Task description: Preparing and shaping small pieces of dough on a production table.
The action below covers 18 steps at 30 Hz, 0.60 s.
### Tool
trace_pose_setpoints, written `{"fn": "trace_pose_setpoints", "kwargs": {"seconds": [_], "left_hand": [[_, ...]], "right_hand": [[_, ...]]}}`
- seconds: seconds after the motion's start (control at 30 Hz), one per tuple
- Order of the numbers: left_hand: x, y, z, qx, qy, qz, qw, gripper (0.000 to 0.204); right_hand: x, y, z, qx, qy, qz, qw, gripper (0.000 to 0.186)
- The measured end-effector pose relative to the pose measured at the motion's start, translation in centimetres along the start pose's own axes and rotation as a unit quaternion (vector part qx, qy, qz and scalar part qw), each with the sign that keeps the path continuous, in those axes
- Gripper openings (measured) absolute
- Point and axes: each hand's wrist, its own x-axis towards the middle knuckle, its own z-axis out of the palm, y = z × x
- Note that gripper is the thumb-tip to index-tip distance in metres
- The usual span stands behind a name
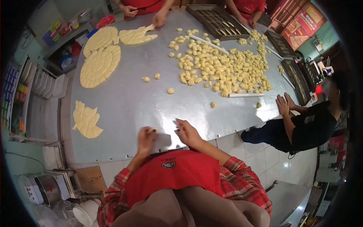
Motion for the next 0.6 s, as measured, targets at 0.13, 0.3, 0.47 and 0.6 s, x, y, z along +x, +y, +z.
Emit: {"fn": "trace_pose_setpoints", "kwargs": {"seconds": [0.13, 0.3, 0.47, 0.6], "left_hand": [[-0.2, -0.9, 1.1, -0.386, -0.214, -0.183, 0.879, 0.043], [0.1, -0.6, -8.7, 0.093, -0.107, -0.013, 0.990, 0.033], [0.5, 5.3, -20.9, 0.415, 0.214, -0.028, 0.884, 0.029], [2.9, 4.9, -24.0, 0.494, 0.283, -0.118, 0.813, 0.036]], "right_hand": [[4.0, -2.6, 2.4, -0.075, -0.221, -0.083, 0.969, 0.021], [16.6, 5.2, -17.8, -0.337, -0.065, 0.035, 0.939, 0.030], [24.7, -4.0, -20.0, -0.527, 0.245, -0.234, 0.780, 0.047], [22.8, -0.6, -4.6, -0.292, 0.034, -0.145, 0.945, 0.048]]}}
